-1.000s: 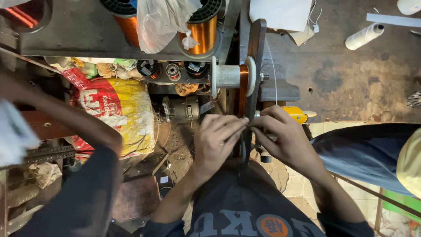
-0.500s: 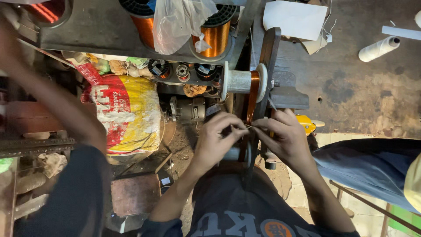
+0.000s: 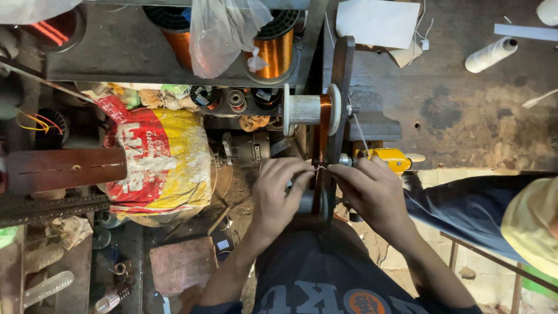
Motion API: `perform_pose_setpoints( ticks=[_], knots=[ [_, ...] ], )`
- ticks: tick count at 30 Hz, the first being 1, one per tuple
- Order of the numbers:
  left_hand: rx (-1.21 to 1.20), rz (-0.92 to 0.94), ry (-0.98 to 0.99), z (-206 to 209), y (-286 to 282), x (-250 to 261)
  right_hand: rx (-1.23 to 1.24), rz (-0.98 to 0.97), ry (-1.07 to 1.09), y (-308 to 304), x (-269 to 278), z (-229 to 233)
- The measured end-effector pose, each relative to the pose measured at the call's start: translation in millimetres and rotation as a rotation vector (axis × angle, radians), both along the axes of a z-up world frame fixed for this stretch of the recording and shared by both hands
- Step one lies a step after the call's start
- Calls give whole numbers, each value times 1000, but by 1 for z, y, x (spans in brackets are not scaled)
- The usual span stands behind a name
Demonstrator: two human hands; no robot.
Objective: The person operates a motorized winding machine to wrap copper wire onto a cylindrical core. They guide the wire with both hands, occasionally stop the machine to adjust the wire, and restart the process repeatedly.
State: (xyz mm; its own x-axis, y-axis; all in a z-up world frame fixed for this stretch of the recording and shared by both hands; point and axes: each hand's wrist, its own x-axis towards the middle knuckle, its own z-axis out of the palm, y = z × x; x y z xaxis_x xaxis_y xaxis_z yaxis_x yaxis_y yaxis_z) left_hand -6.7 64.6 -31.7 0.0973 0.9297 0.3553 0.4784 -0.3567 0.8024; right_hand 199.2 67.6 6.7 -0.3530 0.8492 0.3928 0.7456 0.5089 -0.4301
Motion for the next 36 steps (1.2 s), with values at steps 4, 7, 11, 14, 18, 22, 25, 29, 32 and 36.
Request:
perform_pose_setpoints(
  ticks=[4,7,11,14,18,22,25,29,32,36],
  knots=[
    [81,-65,16,-2,-6,12,126,165,-40,12,2,1],
    [63,-70,32,-5,-3,16,144,222,-86,27,-3,-1],
    [22,-57,15,-10,0,18,152,230,-38,36,-10,-2],
    [5,-38,4,-9,-7,18,121,180,-15,22,-8,1],
    [58,37,48,0,-13,14,32,-24,8,3,-6,4],
    [122,29,128,0,-22,16,-398,30,410,-5,-3,-14],
    [146,7,100,-1,-18,17,-442,59,525,5,-3,-30],
    [7,-17,-48,6,-10,10,-122,86,247,4,-2,-34],
    [-13,1,16,14,-10,8,62,113,185,-2,-3,-31],
    [131,-77,32,13,-2,4,-105,-23,334,-1,-4,-39]
  ],
)
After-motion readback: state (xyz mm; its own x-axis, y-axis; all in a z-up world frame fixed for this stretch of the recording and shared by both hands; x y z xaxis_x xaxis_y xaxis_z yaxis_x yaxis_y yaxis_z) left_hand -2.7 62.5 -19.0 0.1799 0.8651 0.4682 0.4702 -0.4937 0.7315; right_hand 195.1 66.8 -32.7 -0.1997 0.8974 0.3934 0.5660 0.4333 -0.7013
